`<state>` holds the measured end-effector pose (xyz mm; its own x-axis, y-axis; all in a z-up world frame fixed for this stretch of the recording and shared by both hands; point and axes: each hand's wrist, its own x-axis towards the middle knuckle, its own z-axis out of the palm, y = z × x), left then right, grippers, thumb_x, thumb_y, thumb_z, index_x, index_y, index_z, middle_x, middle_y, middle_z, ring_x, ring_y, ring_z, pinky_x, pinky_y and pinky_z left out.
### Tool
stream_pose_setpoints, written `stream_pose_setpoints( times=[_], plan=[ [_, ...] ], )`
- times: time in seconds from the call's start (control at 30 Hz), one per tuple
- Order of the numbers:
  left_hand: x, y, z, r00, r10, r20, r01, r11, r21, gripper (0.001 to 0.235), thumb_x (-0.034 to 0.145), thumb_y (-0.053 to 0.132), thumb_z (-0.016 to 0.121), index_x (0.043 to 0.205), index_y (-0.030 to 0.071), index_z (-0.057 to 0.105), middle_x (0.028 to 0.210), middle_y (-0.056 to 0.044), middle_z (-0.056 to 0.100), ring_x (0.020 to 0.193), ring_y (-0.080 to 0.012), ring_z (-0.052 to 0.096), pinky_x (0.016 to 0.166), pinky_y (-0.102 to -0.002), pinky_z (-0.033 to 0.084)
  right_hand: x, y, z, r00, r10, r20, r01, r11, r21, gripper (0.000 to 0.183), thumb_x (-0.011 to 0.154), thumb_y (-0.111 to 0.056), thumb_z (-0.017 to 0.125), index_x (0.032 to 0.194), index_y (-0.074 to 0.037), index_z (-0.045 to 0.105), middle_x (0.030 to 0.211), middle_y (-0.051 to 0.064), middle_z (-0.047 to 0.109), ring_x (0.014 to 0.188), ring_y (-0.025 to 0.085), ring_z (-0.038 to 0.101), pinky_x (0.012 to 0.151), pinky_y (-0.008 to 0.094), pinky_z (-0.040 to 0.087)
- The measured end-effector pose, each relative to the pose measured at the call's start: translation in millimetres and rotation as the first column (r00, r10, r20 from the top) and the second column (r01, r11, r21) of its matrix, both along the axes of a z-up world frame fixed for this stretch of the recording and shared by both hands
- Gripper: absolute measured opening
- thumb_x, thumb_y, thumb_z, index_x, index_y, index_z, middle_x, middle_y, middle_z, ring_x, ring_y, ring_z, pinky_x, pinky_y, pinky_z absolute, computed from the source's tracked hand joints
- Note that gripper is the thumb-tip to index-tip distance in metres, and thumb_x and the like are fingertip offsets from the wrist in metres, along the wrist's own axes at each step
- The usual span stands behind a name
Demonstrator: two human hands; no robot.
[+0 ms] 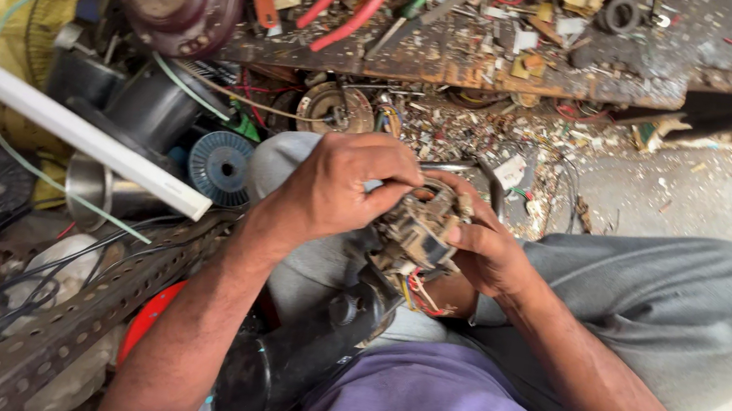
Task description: The person disassembles an electric fan motor using pliers and a screwdriver. They cut and strip wires, remove screws from the motor assembly, and handle a red fan component while sitting on the floor of a workshop.
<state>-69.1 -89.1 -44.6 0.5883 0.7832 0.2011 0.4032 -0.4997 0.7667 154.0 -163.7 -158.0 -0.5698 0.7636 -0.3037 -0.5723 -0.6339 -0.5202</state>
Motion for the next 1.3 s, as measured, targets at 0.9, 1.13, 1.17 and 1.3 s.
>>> stream_pose_setpoints(
  times=[0.9,1.13,1.17,1.3],
  plan=[
    [10.8,26.7,-23.3,0.968,-0.113,-0.225,-0.005,0.884,-0.468,0.026,0.079,0.021,0.08,0.097,0.004,0.071,0.092,-0.01,0.074,0.083,-0.02,0.075,0.075,-0.034,0.058,3.5,-9.3,12.8,0.999,-0.001,0.034,0.0,0.999,0.032,0.1,0.072,-0.028,0.081,0.156,0.001,0.035,0.145,0.016,0.053,0.136,0.03,0.052,0.116,0.043,0.041],
    [28.3,59.0,-24.0,0.995,0.062,0.08,-0.005,0.819,-0.573,0.034,0.082,0.024,0.082,0.107,0.004,0.07,0.101,-0.011,0.075,0.086,-0.0179,0.072,0.076,-0.033,0.059,-5.6,-3.2,7.0,1.0,-0.001,-0.003,0.001,0.999,0.036,0.092,0.072,-0.022,0.076,0.153,-0.003,0.038,0.142,0.015,0.054,0.134,0.029,0.054,0.116,0.043,0.043],
    [39.5,64.5,-24.3,0.989,0.148,-0.011,-0.138,0.895,-0.423,0.031,0.085,0.027,0.08,0.103,0.004,0.07,0.097,-0.01,0.077,0.085,-0.0186,0.075,0.074,-0.033,0.061,-7.6,-6.1,7.0,0.999,-0.031,0.016,0.031,0.999,0.028,0.092,0.072,-0.022,0.076,0.153,-0.003,0.038,0.142,0.015,0.054,0.134,0.029,0.054,0.116,0.043,0.043],
    [120.7,105.0,-32.1,0.996,-0.082,-0.025,0.078,0.986,-0.147,0.028,0.081,0.022,0.082,0.098,0.002,0.071,0.093,-0.017,0.073,0.081,-0.0281,0.075,0.074,-0.039,0.059,-11.8,-4.2,10.6,0.999,-0.043,-0.012,0.043,0.998,-0.035,0.083,0.077,-0.018,0.078,0.15,0.0,0.043,0.134,0.014,0.06,0.126,0.028,0.059,0.111,0.043,0.047]
  ],
)
